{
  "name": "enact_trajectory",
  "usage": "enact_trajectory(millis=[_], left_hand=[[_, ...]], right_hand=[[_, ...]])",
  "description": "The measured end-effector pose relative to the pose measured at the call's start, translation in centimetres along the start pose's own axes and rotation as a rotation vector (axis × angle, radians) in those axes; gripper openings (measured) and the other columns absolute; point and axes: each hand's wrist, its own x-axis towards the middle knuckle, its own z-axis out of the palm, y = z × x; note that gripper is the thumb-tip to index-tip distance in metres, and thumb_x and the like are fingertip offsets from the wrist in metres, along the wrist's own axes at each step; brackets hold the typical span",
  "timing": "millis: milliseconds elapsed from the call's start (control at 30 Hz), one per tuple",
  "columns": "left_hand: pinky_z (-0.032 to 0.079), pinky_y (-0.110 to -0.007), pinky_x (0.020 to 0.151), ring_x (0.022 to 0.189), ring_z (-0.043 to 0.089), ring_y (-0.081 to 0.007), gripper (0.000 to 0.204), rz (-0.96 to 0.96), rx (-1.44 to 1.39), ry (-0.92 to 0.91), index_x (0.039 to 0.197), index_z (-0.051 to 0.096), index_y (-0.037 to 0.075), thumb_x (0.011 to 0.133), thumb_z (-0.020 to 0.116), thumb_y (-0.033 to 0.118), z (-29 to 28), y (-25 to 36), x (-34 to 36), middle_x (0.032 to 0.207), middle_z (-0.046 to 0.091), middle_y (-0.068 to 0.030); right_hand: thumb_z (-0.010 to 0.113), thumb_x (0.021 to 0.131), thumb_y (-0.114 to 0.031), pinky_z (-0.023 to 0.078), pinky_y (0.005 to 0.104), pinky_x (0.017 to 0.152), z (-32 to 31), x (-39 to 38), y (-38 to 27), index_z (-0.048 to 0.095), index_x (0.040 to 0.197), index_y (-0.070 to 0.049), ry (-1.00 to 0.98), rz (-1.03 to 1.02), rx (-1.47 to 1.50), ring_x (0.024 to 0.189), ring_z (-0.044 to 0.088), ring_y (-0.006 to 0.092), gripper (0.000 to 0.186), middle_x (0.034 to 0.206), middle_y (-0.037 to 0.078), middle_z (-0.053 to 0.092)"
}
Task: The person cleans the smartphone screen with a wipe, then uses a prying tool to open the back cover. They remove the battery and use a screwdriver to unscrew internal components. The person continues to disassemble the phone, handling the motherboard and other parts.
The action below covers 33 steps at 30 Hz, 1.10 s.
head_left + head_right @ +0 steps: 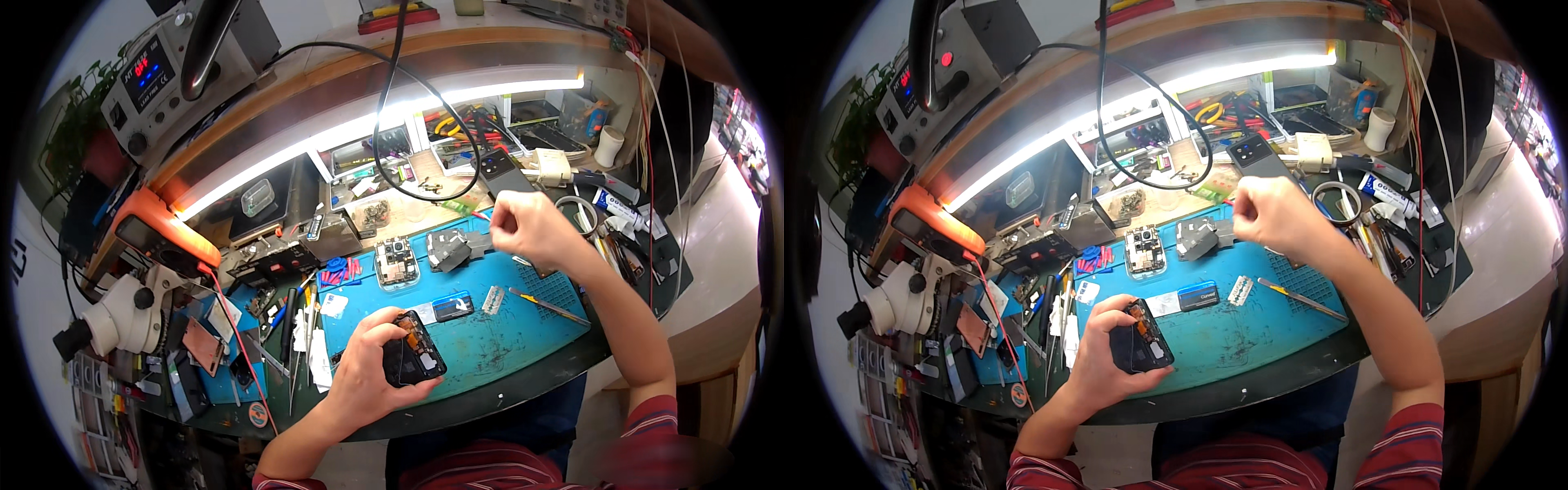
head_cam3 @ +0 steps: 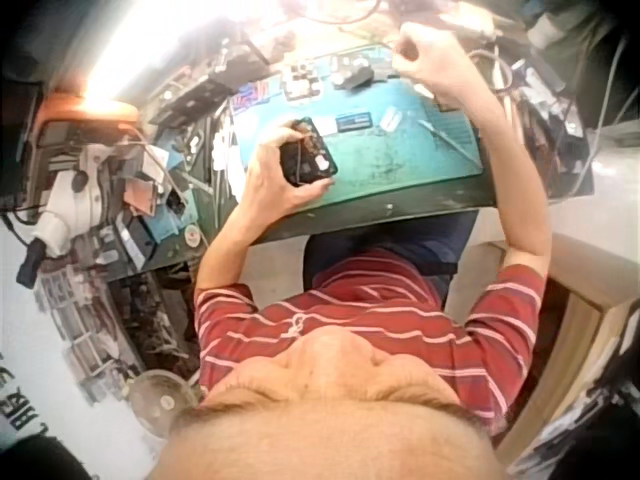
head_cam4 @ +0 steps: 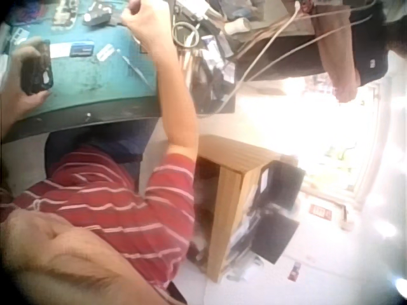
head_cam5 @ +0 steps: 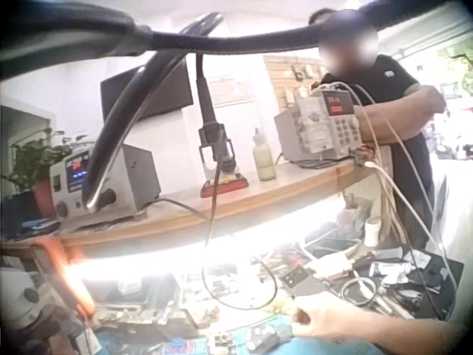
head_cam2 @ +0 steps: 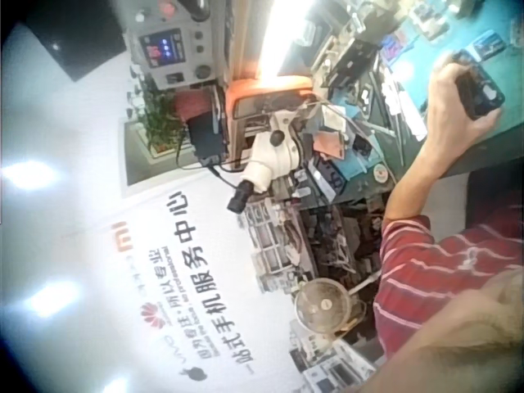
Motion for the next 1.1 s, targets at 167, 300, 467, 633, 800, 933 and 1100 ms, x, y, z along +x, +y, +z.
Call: enact_trajectory(millis=[167,300,467,633,800,933,1100], left_hand=[[0.052,-0.045,0.100,0.121,0.058,-0.0374,0.090,0.016,0.005,0.016,0.130,0.043,0.006,0.062,0.101,0.019,-0.2,0.0,-0.1,0.135,0.054,-0.0235],[0.051,-0.044,0.100,0.119,0.059,-0.0359,0.092,0.016,-0.026,0.027,0.130,0.044,0.006,0.060,0.101,0.020,-0.3,-0.2,-0.6,0.134,0.054,-0.0224],[0.050,-0.044,0.100,0.119,0.059,-0.0363,0.093,0.036,-0.044,0.048,0.129,0.044,0.007,0.058,0.102,0.020,0.2,-0.9,-0.3,0.132,0.055,-0.0223],[0.051,-0.045,0.100,0.118,0.061,-0.0362,0.093,0.029,-0.045,0.026,0.129,0.044,0.007,0.059,0.102,0.023,-0.1,0.1,-0.6,0.132,0.054,-0.0223],[0.051,-0.045,0.099,0.119,0.060,-0.0364,0.094,0.064,-0.013,0.023,0.130,0.043,0.007,0.059,0.102,0.023,-0.2,-0.2,0.1,0.134,0.054,-0.0218],[0.051,-0.045,0.099,0.120,0.059,-0.0364,0.095,0.057,-0.037,0.021,0.132,0.042,0.008,0.059,0.102,0.023,-0.3,-0.6,-0.1,0.135,0.053,-0.0219],[0.052,-0.045,0.098,0.120,0.059,-0.0360,0.097,0.054,-0.057,0.018,0.134,0.042,0.010,0.059,0.102,0.022,-0.1,-0.5,-0.2,0.135,0.053,-0.0223]], right_hand=[[0.066,0.092,-0.002,0.052,0.0240,0.069,3.2,-2.4,-4.6,0.073,0.116,-0.002,-0.078,-0.062,0.412,0.075,0.061,0.0048,0.025,0.086,0.002,0.070],[0.067,0.091,-0.004,0.050,0.0226,0.068,5.0,-3.7,-8.0,0.074,0.117,0.000,-0.109,0.023,0.810,0.073,0.057,0.0031,0.027,0.082,-0.001,0.067],[0.060,0.094,0.001,0.047,0.0211,0.067,6.0,-4.9,-6.9,0.073,0.114,0.000,-0.019,-0.189,0.688,0.074,0.056,0.0040,0.024,0.089,-0.003,0.062],[0.062,0.093,0.003,0.052,0.0246,0.069,6.1,-5.6,-7.0,0.072,0.119,0.000,-0.228,0.093,0.984,0.078,0.063,0.0071,0.028,0.091,0.001,0.066],[0.070,0.086,0.005,0.054,0.0267,0.067,7.5,-5.5,-6.6,0.074,0.125,-0.008,0.068,-0.514,0.445,0.076,0.069,0.0163,0.041,0.091,0.006,0.069],[0.070,0.086,0.006,0.056,0.0287,0.064,7.1,-6.0,-7.3,0.074,0.112,-0.006,0.150,-0.536,0.328,0.078,0.071,0.0146,0.029,0.091,0.006,0.071],[0.065,0.090,0.005,0.060,0.0280,0.076,7.2,-6.3,-7.3,0.065,0.105,0.000,-0.004,-0.086,0.881,0.087,0.073,0.0131,0.016,0.096,0.009,0.073]])
